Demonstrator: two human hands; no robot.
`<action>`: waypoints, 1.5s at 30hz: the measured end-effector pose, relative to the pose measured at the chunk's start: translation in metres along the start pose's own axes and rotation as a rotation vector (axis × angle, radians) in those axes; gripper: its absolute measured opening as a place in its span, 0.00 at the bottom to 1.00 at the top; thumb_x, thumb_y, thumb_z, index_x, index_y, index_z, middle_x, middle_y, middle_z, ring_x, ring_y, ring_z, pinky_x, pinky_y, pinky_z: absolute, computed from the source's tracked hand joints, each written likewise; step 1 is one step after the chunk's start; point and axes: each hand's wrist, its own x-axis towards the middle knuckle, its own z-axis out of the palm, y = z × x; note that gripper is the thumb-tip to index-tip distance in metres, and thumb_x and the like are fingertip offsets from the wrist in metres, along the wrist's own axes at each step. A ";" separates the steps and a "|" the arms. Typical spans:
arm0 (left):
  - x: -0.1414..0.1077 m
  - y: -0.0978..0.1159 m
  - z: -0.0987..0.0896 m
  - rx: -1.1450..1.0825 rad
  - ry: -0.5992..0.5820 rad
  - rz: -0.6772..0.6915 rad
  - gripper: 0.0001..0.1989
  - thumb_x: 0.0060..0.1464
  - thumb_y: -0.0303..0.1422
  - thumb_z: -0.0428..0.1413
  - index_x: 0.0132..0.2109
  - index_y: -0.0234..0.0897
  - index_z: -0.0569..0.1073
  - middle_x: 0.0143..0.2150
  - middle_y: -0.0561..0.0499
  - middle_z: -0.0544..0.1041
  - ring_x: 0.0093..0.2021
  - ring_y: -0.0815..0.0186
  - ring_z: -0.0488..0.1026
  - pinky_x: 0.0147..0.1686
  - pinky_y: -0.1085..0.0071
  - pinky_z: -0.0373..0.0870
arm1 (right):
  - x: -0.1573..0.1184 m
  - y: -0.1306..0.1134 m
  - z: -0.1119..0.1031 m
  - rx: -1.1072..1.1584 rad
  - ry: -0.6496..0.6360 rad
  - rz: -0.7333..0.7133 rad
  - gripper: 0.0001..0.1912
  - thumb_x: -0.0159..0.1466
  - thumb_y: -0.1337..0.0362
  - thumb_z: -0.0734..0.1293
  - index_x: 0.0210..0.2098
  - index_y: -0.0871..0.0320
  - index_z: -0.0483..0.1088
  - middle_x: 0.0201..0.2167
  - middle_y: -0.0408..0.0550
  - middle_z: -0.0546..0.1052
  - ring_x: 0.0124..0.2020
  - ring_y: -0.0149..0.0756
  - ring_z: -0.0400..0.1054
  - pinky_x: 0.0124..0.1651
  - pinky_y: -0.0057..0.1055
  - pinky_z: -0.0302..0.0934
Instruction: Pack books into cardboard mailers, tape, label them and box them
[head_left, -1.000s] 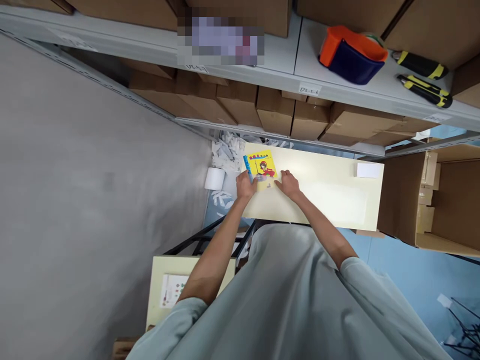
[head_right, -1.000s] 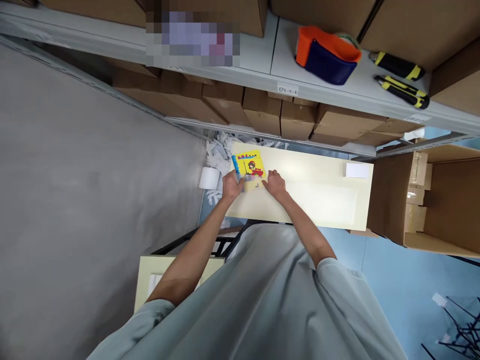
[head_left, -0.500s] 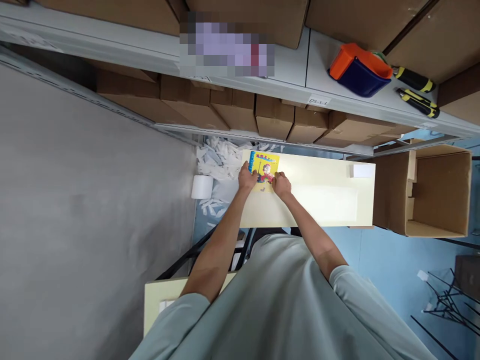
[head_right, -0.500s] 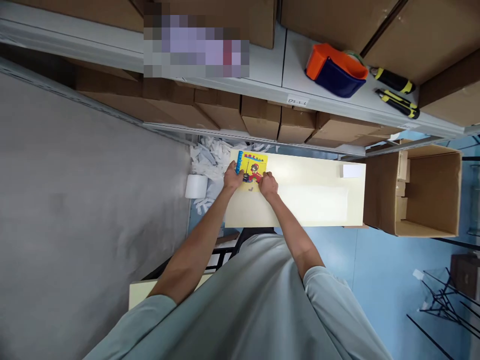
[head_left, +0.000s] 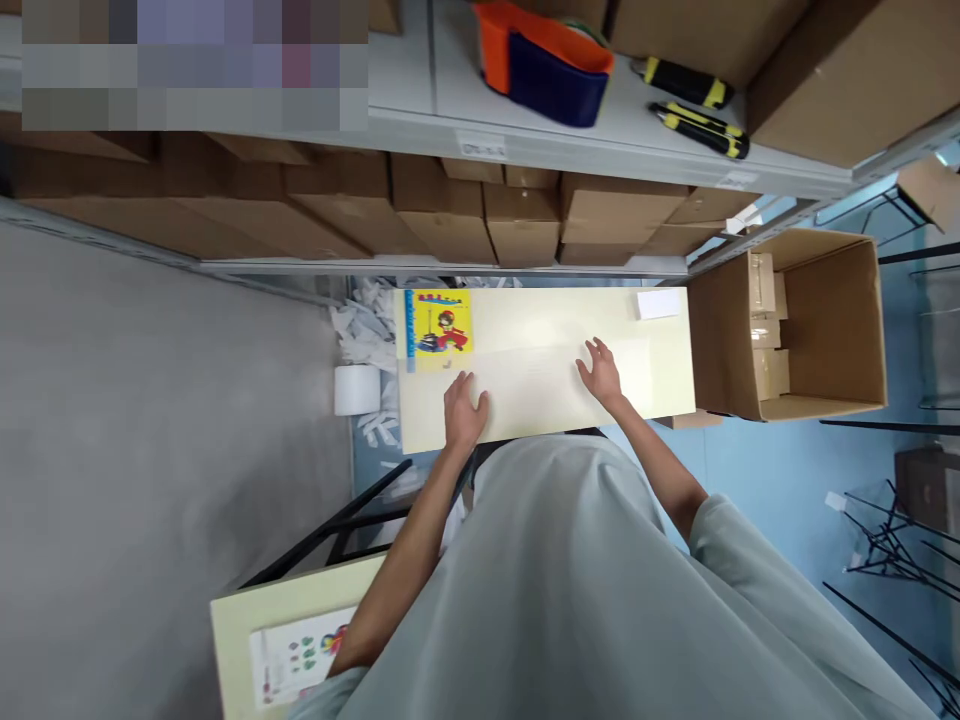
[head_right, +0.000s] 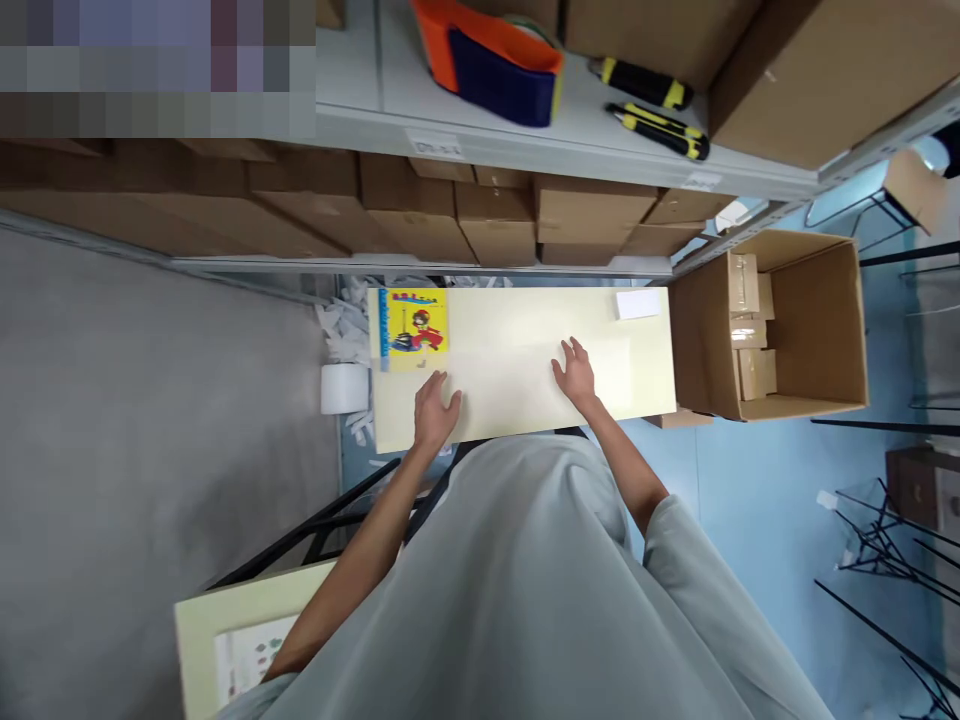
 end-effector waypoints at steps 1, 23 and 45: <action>-0.012 0.011 0.014 0.024 -0.045 0.009 0.32 0.67 0.42 0.54 0.73 0.33 0.67 0.78 0.34 0.62 0.79 0.44 0.56 0.77 0.43 0.54 | -0.014 0.027 -0.007 -0.040 -0.011 -0.006 0.35 0.76 0.52 0.62 0.76 0.65 0.60 0.80 0.65 0.54 0.80 0.55 0.50 0.78 0.51 0.53; -0.042 0.102 0.089 0.196 -0.371 -0.013 0.36 0.58 0.41 0.65 0.72 0.37 0.72 0.83 0.38 0.51 0.82 0.33 0.43 0.75 0.43 0.55 | -0.060 0.093 -0.027 -0.212 -0.178 0.077 0.37 0.75 0.53 0.61 0.77 0.67 0.55 0.82 0.67 0.45 0.83 0.58 0.39 0.79 0.53 0.47; 0.160 -0.064 -0.098 -0.087 0.025 -0.472 0.21 0.50 0.39 0.67 0.50 0.36 0.79 0.50 0.35 0.86 0.57 0.43 0.81 0.60 0.51 0.74 | 0.035 -0.245 0.098 -0.303 -0.599 -0.309 0.32 0.74 0.65 0.62 0.75 0.65 0.57 0.83 0.57 0.40 0.82 0.48 0.42 0.74 0.47 0.60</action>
